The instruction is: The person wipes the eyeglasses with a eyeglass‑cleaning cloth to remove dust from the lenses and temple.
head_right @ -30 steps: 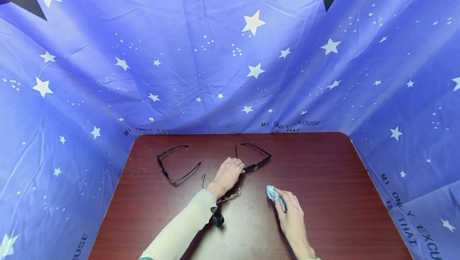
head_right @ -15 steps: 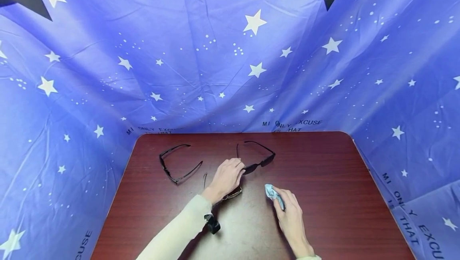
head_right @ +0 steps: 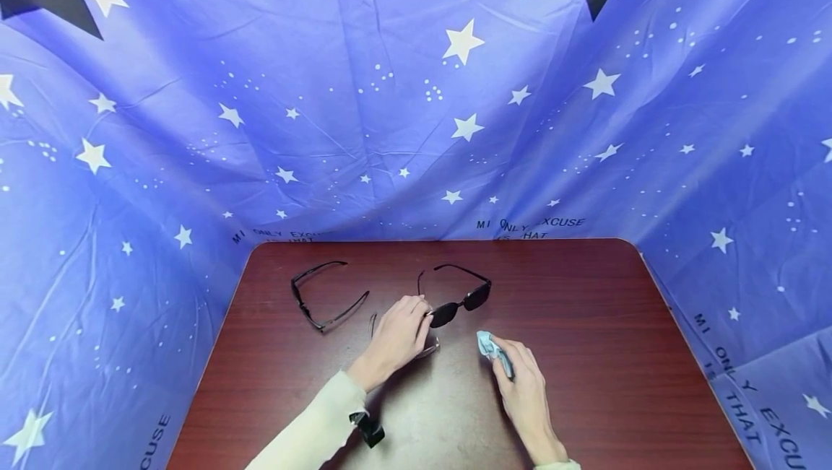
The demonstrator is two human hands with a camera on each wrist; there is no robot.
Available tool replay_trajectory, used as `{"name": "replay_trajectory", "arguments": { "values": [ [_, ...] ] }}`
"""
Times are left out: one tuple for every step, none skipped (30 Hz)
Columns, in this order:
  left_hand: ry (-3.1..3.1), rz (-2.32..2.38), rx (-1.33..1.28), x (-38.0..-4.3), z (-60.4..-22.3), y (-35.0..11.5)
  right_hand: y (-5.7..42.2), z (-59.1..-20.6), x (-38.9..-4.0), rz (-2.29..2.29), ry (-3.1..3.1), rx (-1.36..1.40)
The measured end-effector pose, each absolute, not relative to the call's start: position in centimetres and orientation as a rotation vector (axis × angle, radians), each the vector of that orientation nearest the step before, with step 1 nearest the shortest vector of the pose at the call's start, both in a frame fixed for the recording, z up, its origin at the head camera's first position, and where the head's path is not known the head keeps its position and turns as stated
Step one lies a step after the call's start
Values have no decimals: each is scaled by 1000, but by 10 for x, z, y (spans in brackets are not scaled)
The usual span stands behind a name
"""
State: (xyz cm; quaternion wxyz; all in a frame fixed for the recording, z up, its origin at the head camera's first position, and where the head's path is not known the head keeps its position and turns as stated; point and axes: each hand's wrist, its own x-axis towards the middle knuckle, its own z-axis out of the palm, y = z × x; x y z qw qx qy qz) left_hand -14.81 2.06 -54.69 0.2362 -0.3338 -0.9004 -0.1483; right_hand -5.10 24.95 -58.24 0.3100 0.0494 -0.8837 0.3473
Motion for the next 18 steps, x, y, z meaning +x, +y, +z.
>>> {"name": "replay_trajectory", "arguments": {
  "values": [
    [-2468,-439,-907,-146,-546,19,249,-582,-51,922,-2327,142],
    [-2462,-465,-900,-143,-546,18,248,-583,-51,928,-2321,154],
    [-2455,-484,-894,-140,-546,16,248,-583,-51,933,-2315,166],
    [-2444,-506,-890,-138,-545,15,247,-582,-51,936,-2311,177],
    [-2431,-526,-885,-135,-545,14,246,-582,-50,942,-2305,188],
    [-2418,-547,-882,-133,-545,13,245,-582,-50,948,-2299,198],
    [-2406,-567,-881,-131,-545,12,245,-582,-50,951,-2296,204],
    [-2400,-579,-878,-129,-545,11,244,-582,-50,958,-2292,207],
    [-2394,-592,-875,-127,-545,10,243,-582,-49,963,-2287,208],
    [-2392,-608,-874,-125,-545,9,242,-581,-49,970,-2283,210],
    [-2391,-623,-872,-124,-545,8,241,-581,-49,977,-2280,212],
    [-2392,-636,-870,-123,-545,7,241,-581,-49,983,-2276,215],
    [-2392,-650,-865,-122,-545,6,240,-581,-50,989,-2274,219],
    [-2391,-664,-859,-121,-545,6,239,-581,-50,994,-2274,222],
    [-2390,-680,-851,-120,-545,5,239,-581,-50,1002,-2276,225],
    [-2389,-694,-844,-118,-545,4,238,-581,-50,1010,-2277,227],
    [-2383,-703,-835,-117,-545,3,238,-581,-50,1016,-2280,228],
    [-2380,-712,-828,-116,-545,3,237,-581,-50,1028,-2282,228]
  ]
}}
